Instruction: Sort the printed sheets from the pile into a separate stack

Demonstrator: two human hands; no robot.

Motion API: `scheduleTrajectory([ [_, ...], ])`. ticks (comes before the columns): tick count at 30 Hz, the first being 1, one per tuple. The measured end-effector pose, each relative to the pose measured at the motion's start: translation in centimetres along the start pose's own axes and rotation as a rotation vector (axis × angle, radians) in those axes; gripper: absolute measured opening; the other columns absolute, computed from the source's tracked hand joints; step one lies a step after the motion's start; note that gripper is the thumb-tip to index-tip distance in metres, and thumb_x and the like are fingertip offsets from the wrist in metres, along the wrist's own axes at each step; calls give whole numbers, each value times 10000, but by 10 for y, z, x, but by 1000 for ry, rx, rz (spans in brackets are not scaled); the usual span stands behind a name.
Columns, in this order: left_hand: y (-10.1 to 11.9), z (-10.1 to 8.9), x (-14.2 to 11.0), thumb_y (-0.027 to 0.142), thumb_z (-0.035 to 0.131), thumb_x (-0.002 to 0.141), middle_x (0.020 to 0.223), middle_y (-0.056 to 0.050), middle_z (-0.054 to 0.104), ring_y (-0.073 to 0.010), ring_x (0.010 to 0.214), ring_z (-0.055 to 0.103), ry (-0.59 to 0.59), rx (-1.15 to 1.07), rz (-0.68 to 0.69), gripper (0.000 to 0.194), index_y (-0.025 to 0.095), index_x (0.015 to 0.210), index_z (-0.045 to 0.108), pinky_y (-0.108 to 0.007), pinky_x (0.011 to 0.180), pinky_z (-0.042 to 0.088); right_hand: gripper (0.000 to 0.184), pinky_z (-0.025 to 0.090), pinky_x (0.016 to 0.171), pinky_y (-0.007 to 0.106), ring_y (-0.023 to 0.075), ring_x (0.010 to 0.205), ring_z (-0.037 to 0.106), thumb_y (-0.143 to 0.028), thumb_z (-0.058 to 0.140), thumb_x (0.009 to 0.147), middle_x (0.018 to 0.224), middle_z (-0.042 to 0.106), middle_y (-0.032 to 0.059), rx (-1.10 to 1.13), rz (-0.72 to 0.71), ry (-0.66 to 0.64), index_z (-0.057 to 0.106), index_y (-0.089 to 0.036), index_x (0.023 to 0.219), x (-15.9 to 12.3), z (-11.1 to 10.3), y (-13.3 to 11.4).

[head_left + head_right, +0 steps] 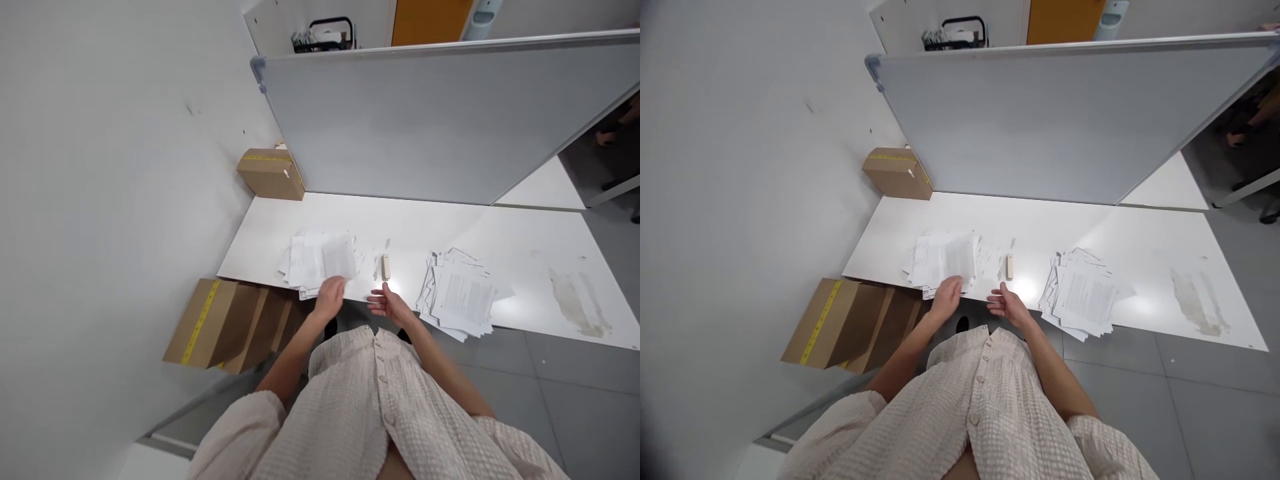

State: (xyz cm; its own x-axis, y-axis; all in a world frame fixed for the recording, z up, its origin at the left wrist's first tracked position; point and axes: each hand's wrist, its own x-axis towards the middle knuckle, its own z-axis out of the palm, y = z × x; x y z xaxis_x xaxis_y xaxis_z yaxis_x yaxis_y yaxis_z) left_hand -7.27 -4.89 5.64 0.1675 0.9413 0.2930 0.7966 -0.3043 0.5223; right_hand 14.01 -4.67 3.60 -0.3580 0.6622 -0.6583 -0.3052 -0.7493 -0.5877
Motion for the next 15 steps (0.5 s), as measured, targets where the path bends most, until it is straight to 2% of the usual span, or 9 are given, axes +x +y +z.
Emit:
scheduleTrajectory([
  [3,33,8,-11,198,321,857,967,-70,599,-172,1027,489,-211,-26,299,252,165,934,558,-364,934,334,359,514,565,246,141,642,614,-450,555,733,807,652,84,29,2,-39,553,-141,916,10,19,-15],
  [5,42,13,-15,191,324,855,933,-73,610,-174,1037,487,-267,-38,357,249,162,902,567,-379,939,325,251,494,522,197,110,590,593,-321,610,718,791,654,71,1,-25,26,567,-139,886,15,22,-18],
  [7,42,16,-15,191,317,856,939,-80,609,-170,1027,494,-275,-47,363,256,157,888,569,-372,926,338,219,482,494,187,92,542,573,-267,626,705,800,654,62,-29,-29,96,568,-149,880,18,20,-18],
  [10,36,15,-13,198,303,861,958,-85,600,-167,1012,498,-290,-59,391,267,154,893,564,-358,906,357,255,487,481,219,93,491,548,-385,608,705,705,640,35,-78,20,121,560,-163,820,15,15,-13],
  [13,40,15,-13,205,298,862,876,-78,605,-159,915,534,-347,-78,466,274,158,851,568,-341,856,391,344,482,468,227,104,474,532,-498,578,681,550,587,8,-126,139,24,547,-157,709,10,13,-5],
  [15,47,15,-15,202,298,860,804,-69,604,-150,833,549,-382,-90,521,281,162,819,573,-326,809,412,343,466,440,221,105,452,518,-486,607,655,495,561,0,-158,184,-48,545,-148,664,8,11,0],
])
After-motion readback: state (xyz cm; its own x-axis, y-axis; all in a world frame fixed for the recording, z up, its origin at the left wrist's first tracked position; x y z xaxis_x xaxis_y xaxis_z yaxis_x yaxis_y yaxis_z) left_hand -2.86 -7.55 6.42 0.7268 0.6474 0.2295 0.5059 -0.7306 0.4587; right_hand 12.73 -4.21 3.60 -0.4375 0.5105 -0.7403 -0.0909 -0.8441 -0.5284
